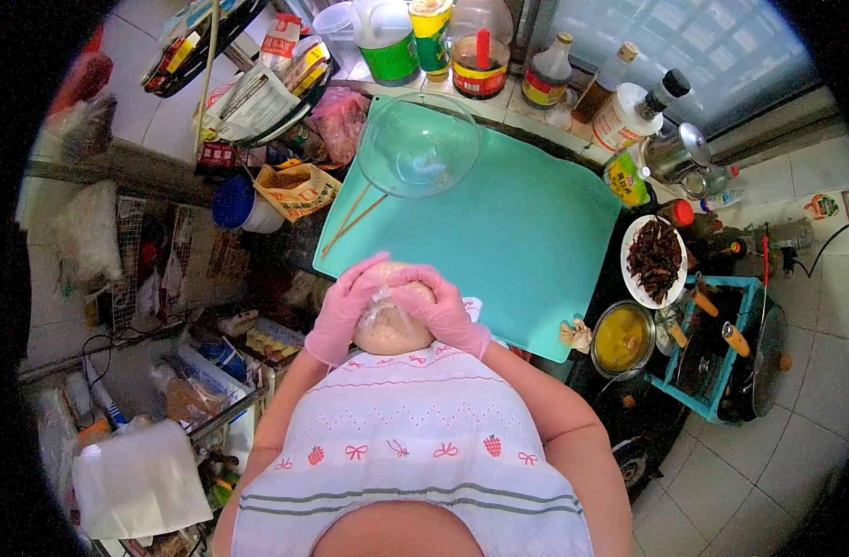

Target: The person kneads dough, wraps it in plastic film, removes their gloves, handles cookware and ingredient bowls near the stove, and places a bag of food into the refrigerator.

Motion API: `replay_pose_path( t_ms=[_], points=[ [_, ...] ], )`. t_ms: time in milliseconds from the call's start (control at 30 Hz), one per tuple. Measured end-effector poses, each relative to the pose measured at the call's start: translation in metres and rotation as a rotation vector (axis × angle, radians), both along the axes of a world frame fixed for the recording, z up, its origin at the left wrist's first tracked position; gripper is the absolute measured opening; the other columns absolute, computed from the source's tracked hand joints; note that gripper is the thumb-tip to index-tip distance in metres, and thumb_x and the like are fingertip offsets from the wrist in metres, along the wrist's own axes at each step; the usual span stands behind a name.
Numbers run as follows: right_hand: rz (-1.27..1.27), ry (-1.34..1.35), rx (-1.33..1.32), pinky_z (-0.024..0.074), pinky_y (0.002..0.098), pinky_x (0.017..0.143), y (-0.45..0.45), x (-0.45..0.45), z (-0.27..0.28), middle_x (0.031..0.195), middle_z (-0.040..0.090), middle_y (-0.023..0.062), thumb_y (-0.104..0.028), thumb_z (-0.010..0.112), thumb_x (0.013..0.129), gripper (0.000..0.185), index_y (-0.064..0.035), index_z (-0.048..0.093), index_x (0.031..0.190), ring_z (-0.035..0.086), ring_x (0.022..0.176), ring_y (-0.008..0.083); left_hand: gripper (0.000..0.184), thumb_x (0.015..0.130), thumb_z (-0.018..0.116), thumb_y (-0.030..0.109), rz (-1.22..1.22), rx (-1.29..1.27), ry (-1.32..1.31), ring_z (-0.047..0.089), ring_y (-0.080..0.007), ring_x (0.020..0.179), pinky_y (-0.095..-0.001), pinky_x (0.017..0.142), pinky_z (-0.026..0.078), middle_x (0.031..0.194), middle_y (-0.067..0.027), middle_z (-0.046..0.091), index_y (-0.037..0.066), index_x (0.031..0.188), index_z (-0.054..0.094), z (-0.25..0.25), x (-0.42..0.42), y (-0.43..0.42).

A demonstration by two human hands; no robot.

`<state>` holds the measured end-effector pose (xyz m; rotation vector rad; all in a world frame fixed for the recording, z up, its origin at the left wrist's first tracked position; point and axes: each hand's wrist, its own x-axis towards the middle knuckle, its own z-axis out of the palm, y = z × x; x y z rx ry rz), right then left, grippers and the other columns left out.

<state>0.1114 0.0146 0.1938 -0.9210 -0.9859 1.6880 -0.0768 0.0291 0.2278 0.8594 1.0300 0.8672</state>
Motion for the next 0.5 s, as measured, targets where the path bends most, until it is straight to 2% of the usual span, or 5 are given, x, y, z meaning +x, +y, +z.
replay_pose_path(
  t_ms=[67, 167, 267, 367, 500],
  points=[
    [0.003, -0.034, 0.069, 0.0401, 0.0312, 0.098, -0.002, 0.001, -0.013, 0.108, 0.061, 0.0065, -0.020, 0.064, 0.090, 0.026, -0.0051, 0.058, 0.110, 0.054, 0.105, 0.0154, 0.051, 0.089, 0.064, 0.020, -0.026, 0.014, 0.130, 0.053, -0.0157, 0.113, -0.0268, 0.097, 0.042, 0.131, -0.0069, 0.052, 0.002, 0.133, 0.047, 0.002, 0.005, -0.003],
    [-0.054, 0.366, -0.281, 0.0384, 0.0356, 0.102, -0.008, 0.006, -0.004, 0.123, 0.055, 0.0102, -0.046, 0.051, 0.094, 0.050, -0.0095, 0.050, 0.128, 0.052, 0.113, 0.0200, 0.045, 0.090, 0.060, 0.013, -0.063, 0.057, 0.242, 0.053, -0.0146, 0.111, -0.0271, 0.098, 0.041, 0.130, -0.0087, 0.053, 0.000, 0.131, 0.048, 0.019, 0.011, -0.004],
    [0.147, 0.789, -0.434, 0.0345, 0.0402, 0.107, -0.001, 0.019, 0.014, 0.139, 0.044, 0.0106, -0.067, 0.035, 0.090, 0.075, -0.0143, 0.034, 0.143, 0.047, 0.124, 0.0240, 0.043, 0.092, 0.057, 0.012, 0.059, -0.057, -0.036, 0.051, -0.0151, 0.114, -0.0283, 0.099, 0.041, 0.129, -0.0078, 0.053, 0.000, 0.132, 0.048, 0.043, 0.026, -0.010],
    [0.186, 0.870, -0.690, 0.0316, 0.0432, 0.109, -0.008, 0.016, -0.024, 0.147, 0.035, 0.0090, -0.073, 0.033, 0.086, 0.083, -0.0161, 0.028, 0.146, 0.041, 0.131, 0.0260, 0.040, 0.092, 0.055, 0.010, 0.149, 0.225, 0.044, 0.052, -0.0167, 0.112, -0.0304, 0.097, 0.042, 0.130, -0.0094, 0.053, -0.002, 0.129, 0.050, 0.019, 0.039, -0.012],
    [0.206, 0.931, -0.581, 0.0300, 0.0431, 0.110, 0.004, 0.025, 0.037, 0.147, 0.036, 0.0076, -0.074, 0.034, 0.085, 0.085, -0.0156, 0.029, 0.146, 0.039, 0.132, 0.0250, 0.042, 0.086, 0.065, 0.017, 0.073, 0.772, 0.654, 0.054, -0.0198, 0.105, -0.0309, 0.093, 0.042, 0.118, -0.0074, 0.059, 0.007, 0.126, 0.057, 0.050, 0.046, 0.004]
  ],
)
